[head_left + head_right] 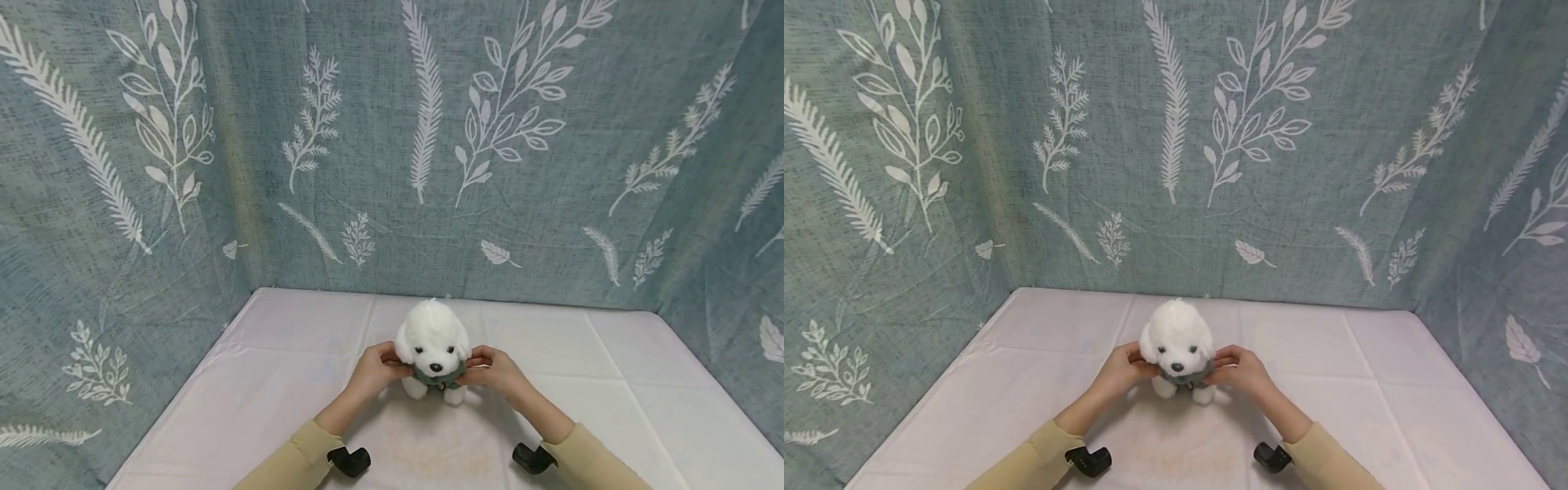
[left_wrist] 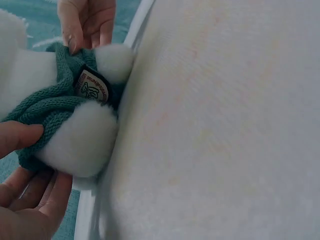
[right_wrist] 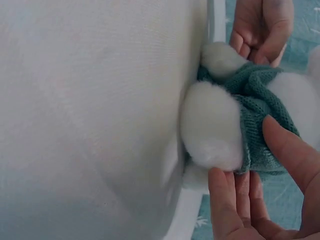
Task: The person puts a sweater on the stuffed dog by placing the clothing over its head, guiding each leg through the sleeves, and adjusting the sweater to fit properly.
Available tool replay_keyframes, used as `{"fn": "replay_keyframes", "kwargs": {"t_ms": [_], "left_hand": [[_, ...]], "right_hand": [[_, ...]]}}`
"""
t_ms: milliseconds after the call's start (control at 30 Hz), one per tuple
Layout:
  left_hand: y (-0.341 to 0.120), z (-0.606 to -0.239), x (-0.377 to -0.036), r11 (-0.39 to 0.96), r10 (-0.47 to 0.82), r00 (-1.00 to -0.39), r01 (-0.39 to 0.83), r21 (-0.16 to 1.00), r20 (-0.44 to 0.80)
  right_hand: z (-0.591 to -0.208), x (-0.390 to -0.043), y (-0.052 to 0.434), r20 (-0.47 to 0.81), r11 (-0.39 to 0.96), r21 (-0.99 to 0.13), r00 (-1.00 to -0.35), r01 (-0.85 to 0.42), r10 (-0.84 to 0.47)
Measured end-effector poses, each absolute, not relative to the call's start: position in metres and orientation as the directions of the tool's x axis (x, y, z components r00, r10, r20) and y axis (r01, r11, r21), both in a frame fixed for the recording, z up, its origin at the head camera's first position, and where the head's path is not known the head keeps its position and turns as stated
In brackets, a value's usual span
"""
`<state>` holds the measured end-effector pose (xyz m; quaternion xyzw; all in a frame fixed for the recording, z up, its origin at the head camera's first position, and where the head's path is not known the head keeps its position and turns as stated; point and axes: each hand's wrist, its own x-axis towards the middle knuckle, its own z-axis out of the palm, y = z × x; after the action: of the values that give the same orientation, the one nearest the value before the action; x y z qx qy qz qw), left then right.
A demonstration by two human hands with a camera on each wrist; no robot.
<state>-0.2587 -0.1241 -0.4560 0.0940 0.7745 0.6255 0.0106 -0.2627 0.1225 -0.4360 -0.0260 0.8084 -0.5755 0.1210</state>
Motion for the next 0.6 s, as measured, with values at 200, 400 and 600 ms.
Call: {"fn": "replay_keyframes", "kwargs": {"t_ms": [200, 400, 600], "left_hand": [[-0.126, -0.457, -0.26, 0.204, 0.167, -0.983, 0.115, 0.972, 0.081], [-0.125, -0.436, -0.255, 0.193, -0.112, -0.963, 0.223, 0.956, 0.247], [-0.111, -0.396, -0.244, 0.264, -0.181, -0.824, 0.485, 0.834, 0.537]], "right_hand": [[-0.432, -0.266, 0.13, -0.18, 0.34, -0.938, -0.932, 0.067, -0.314], [-0.414, -0.29, 0.142, -0.201, 0.282, -0.957, -0.863, 0.071, -0.464], [-0.405, -0.313, 0.126, -0.022, 0.339, -0.93, -0.904, -0.138, -0.428]]}}
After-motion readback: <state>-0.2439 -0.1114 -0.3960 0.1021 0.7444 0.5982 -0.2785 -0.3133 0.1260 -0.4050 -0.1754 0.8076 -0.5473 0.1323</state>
